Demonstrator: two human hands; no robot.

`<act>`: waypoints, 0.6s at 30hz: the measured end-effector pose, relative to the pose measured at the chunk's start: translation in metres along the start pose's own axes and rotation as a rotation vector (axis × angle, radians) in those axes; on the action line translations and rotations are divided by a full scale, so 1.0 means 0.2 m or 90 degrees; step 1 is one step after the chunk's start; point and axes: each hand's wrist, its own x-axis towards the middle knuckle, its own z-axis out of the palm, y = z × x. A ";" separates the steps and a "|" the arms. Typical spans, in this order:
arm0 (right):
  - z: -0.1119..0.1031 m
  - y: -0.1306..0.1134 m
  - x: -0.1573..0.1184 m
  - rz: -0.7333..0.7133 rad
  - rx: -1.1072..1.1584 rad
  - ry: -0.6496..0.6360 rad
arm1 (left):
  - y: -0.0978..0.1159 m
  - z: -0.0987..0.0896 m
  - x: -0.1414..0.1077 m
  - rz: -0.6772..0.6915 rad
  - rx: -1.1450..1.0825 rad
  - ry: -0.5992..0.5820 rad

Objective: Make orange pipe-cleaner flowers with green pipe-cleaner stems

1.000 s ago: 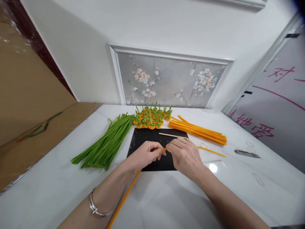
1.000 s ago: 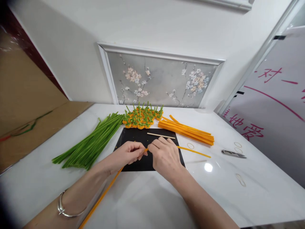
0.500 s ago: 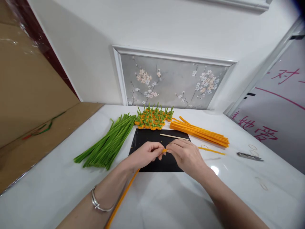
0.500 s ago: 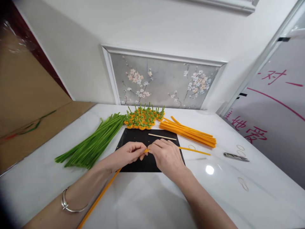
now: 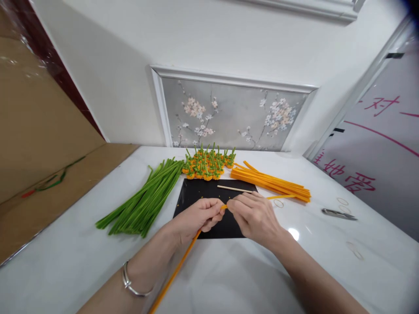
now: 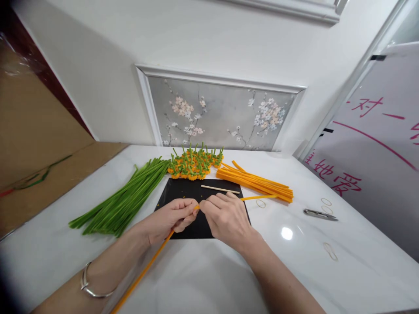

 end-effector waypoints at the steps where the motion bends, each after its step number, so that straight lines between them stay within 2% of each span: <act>1: 0.00 0.00 0.00 0.015 0.026 0.008 | 0.01 0.01 0.00 0.017 0.034 0.012; 5: 0.00 0.01 0.00 0.037 0.045 0.010 | 0.03 0.02 -0.01 0.045 0.146 0.069; 12: -0.01 0.01 0.01 -0.017 -0.073 -0.006 | 0.06 0.04 -0.02 0.058 0.248 0.119; 15: 0.00 0.00 0.01 -0.026 -0.102 -0.018 | 0.06 0.03 -0.01 0.087 0.305 0.120; 18: 0.00 0.00 0.01 -0.040 -0.114 -0.027 | 0.03 0.01 0.01 0.069 0.307 0.106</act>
